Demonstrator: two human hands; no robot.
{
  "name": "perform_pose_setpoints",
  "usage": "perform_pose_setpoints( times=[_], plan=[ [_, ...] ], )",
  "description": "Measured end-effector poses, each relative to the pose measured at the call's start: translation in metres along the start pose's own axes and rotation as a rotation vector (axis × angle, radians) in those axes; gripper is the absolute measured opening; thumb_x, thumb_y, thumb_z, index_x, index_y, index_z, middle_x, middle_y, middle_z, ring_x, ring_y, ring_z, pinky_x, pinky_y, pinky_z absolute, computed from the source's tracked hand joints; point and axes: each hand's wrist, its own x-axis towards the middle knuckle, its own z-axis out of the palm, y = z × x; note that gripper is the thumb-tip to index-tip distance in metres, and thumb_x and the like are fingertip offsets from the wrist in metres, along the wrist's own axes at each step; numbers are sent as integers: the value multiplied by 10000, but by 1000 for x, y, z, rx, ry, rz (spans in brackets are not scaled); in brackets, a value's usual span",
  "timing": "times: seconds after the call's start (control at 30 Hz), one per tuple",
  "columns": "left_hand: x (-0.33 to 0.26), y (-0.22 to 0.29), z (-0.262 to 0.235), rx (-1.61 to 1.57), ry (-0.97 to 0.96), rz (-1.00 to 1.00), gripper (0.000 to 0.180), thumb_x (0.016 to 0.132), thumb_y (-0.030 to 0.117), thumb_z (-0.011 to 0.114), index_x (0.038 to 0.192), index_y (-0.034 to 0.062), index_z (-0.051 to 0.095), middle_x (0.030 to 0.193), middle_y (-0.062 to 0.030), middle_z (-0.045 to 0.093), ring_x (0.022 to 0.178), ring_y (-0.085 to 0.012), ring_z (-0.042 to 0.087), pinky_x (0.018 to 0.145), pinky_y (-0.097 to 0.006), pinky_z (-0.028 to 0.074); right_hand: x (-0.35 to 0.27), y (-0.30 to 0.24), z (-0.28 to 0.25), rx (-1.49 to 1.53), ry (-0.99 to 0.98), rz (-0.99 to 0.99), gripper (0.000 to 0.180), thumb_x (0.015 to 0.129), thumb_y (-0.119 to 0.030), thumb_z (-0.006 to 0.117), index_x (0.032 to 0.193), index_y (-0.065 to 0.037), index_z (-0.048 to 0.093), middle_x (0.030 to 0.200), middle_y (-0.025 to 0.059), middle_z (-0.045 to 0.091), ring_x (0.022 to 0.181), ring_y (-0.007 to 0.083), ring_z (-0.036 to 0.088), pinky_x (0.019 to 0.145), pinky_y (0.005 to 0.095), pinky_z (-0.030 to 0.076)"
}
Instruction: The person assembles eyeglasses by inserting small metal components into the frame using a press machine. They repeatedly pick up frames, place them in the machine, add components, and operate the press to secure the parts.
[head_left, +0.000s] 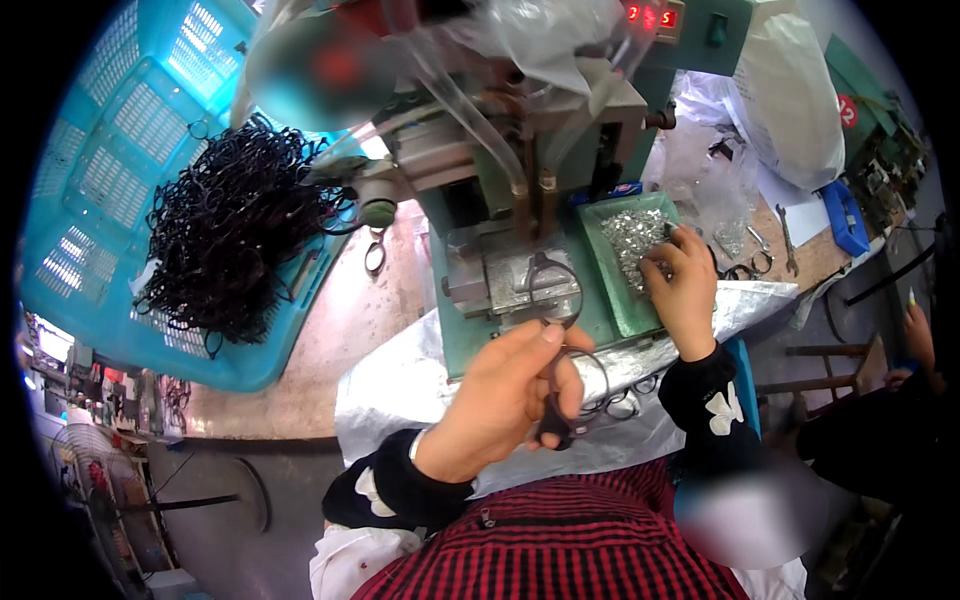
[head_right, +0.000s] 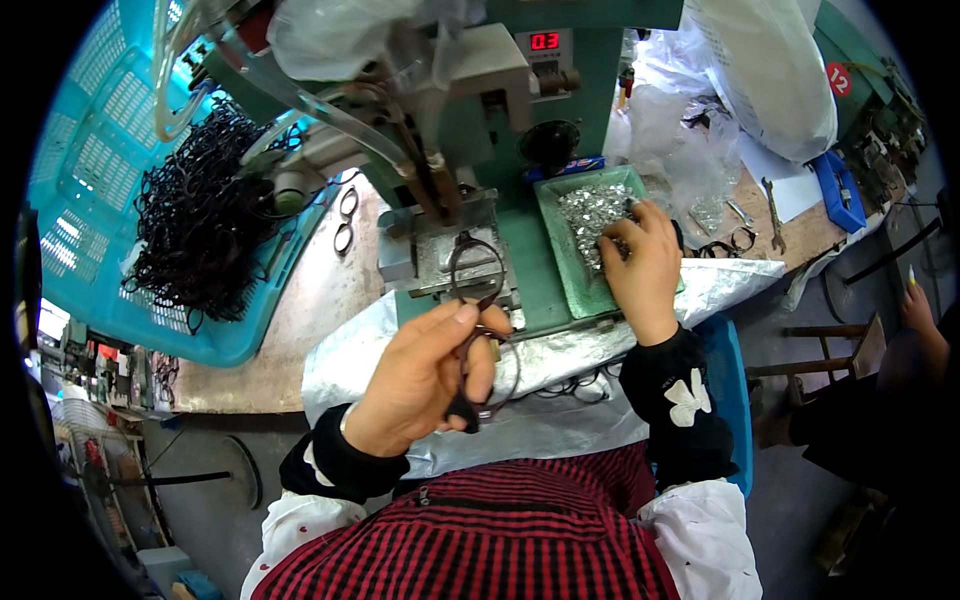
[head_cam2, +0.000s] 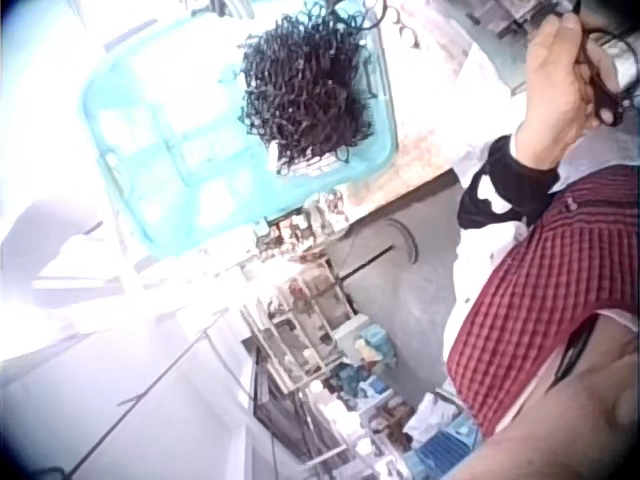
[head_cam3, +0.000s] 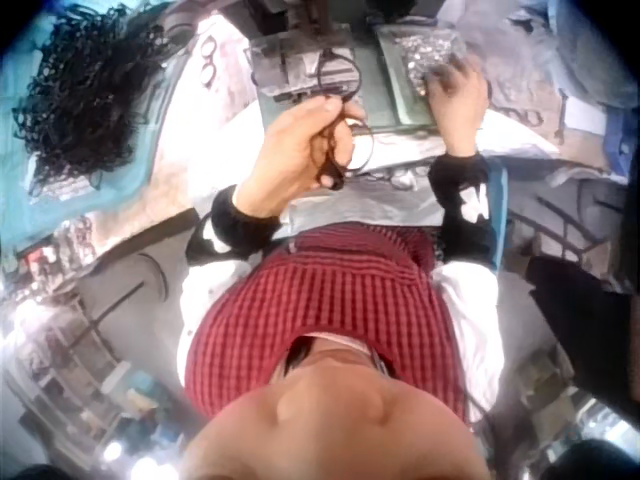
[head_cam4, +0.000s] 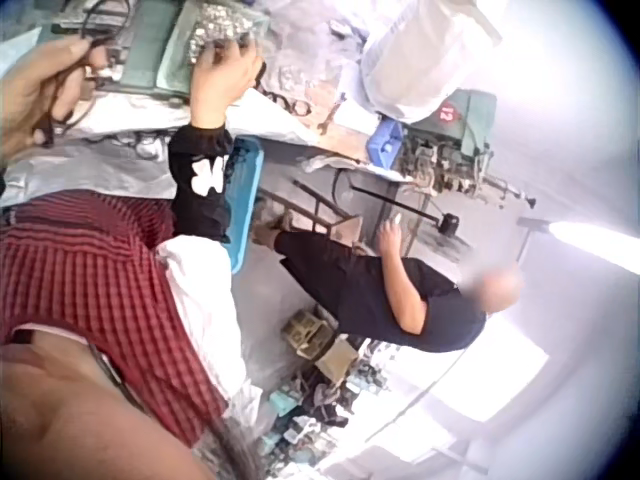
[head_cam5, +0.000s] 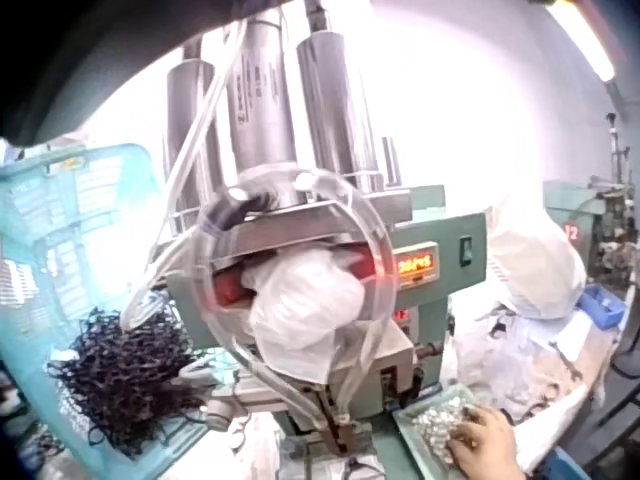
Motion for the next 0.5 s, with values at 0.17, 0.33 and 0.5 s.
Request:
perform_pose_setpoints(
  times=[0.17, 0.33, 0.5],
  plan=[
    [-1, -5, -7, -26, 14, 23, 360, 1081, 307, 388, 1149, -5, 554, 620, -83, 571, 381, -142, 462, 345, -241, 384, 3, -1, 11, 100, 59, -64, 130, 807, -98, 715, 918, -32, 696, 1168, 181, 656, 1134, 381, 588, 969, 435, 462],
    [-6, -20, -49, 6, -365, -11, 367, 1069, 351, 443, 1202, 19, 528, 835, -99, 676, 655, -164, 669, 540, -257, 538, 2, -6, 15, 181, 96, 65, 86, 911, -77, 626, 959, -11, 651, 956, 150, 657, 910, 341, 619, 811, 394, 476],
    [-13, 47, -153, 1090, 913, 731, 198, 902, 149, 699, 1062, 31, 698, 977, -103, 713, 867, -171, 667, 745, -302, 517, -4, -5, 19, 337, 108, 173, 115, 943, -82, 611, 995, 15, 646, 924, 139, 659, 854, 269, 627, 798, 353, 485]
  ],
)
